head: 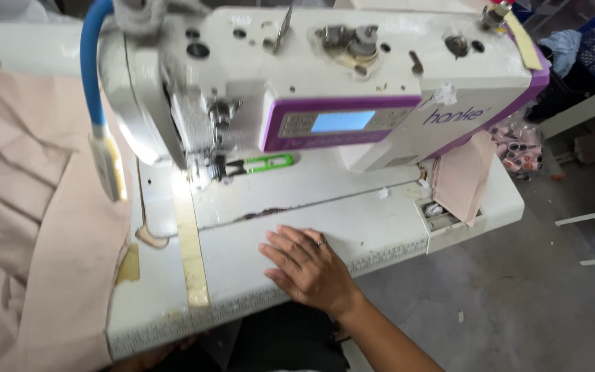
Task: Threading an industrial sewing machine and preparing fabric for sewing
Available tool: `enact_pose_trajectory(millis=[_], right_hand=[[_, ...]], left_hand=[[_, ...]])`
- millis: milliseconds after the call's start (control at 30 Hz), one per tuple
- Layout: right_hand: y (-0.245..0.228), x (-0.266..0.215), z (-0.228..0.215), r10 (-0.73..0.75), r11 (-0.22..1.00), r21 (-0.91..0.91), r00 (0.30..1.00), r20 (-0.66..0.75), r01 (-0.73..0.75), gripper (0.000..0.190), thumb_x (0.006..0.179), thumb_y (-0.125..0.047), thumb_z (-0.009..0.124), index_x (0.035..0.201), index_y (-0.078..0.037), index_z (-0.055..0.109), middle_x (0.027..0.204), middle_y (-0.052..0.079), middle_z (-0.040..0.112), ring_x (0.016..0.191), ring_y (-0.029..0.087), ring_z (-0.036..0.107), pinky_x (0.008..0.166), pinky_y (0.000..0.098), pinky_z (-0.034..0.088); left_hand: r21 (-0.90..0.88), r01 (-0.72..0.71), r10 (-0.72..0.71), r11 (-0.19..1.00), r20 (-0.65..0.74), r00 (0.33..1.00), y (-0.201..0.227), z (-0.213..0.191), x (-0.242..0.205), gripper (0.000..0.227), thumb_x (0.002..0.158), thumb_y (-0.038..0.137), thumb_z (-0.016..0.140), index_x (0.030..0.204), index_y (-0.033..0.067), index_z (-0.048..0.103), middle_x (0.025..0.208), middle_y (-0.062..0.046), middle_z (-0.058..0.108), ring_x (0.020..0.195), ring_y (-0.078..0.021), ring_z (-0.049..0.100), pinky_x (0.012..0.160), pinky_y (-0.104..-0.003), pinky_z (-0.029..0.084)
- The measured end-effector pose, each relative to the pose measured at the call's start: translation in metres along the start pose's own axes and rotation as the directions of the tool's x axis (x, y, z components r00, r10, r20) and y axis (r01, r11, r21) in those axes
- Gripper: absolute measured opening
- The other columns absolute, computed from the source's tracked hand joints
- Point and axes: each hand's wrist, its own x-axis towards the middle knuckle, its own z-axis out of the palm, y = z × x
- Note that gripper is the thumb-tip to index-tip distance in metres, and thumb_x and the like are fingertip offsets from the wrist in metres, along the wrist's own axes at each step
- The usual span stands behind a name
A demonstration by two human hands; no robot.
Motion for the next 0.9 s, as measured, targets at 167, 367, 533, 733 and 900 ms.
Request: enact_pose_trajectory(millis=[167, 367, 533, 733, 900], right_hand=[[0.001, -0.01, 0.008, 0.081, 0.977, 0.202, 0.992, -0.095, -0.06, 0.03, 0.101, -0.024, 0.068, 0.126, -0.007, 0.067, 0.129, 0.011, 0.071, 0.126, 0.033, 0.064, 0.104, 0.0476, 0.046], [-0.049, 0.013, -0.029, 0.645, 0.082, 0.874, 0.694, 0.319, -0.479, 0.041, 0.105, -0.034, 0.05, 0.119, -0.001, 0.07, 0.101, 0.012, 0.074, 0.089, 0.02, 0.072, 0.078, 0.0294, 0.057], [-0.06, 0.016, -0.018, 0.648, -0.16, 0.948, 0.695, 0.311, -0.275, 0.051, 0.105, -0.031, 0.054, 0.131, 0.013, 0.06, 0.105, 0.027, 0.072, 0.091, 0.031, 0.075, 0.071, 0.0365, 0.063], [-0.048, 0.019, -0.01, 0.704, -0.124, 0.938, 0.637, 0.313, -0.324, 0.036, 0.096, -0.009, 0.068, 0.125, 0.011, 0.064, 0.105, 0.026, 0.074, 0.088, 0.028, 0.074, 0.069, 0.0358, 0.066], [-0.041, 0.033, -0.018, 0.658, -0.026, 0.921, 0.687, 0.309, -0.389, 0.035, 0.09, 0.0, 0.074, 0.123, 0.01, 0.066, 0.106, 0.023, 0.075, 0.092, 0.021, 0.073, 0.078, 0.0358, 0.065]], left_hand=[[-0.059, -0.187, 0.194, 0.981, 0.183, 0.964, 0.105, 0.102, -0.071, 0.025, 0.097, 0.02, 0.068, 0.101, -0.0045, 0.073, 0.071, -0.014, 0.072, 0.048, -0.01, 0.053, 0.043, -0.022, 0.033], [0.581, -0.625, 0.852, 0.521, -0.315, 0.418, 0.198, 0.177, -0.108, 0.02, 0.099, 0.021, 0.06, 0.1, 0.0123, 0.079, 0.064, 0.003, 0.067, 0.054, -0.0052, 0.058, 0.055, -0.021, 0.049], [0.913, -0.381, 0.976, -0.148, 0.073, -0.204, 0.231, 0.175, -0.076, 0.021, 0.09, 0.004, 0.072, 0.11, 0.0037, 0.077, 0.073, -0.005, 0.072, 0.051, -0.0178, 0.063, 0.044, -0.027, 0.052], [0.942, -0.12, 0.926, -0.314, 0.275, -0.257, 0.237, 0.174, -0.063, 0.023, 0.09, 0.006, 0.073, 0.113, 0.0035, 0.076, 0.086, -0.008, 0.069, 0.06, -0.023, 0.065, 0.048, -0.032, 0.053], [0.904, -0.353, 0.969, -0.241, 0.205, -0.137, 0.242, 0.165, -0.07, 0.043, 0.093, 0.011, 0.072, 0.135, 0.0068, 0.067, 0.11, -0.014, 0.066, 0.084, -0.0315, 0.072, 0.062, -0.04, 0.059]])
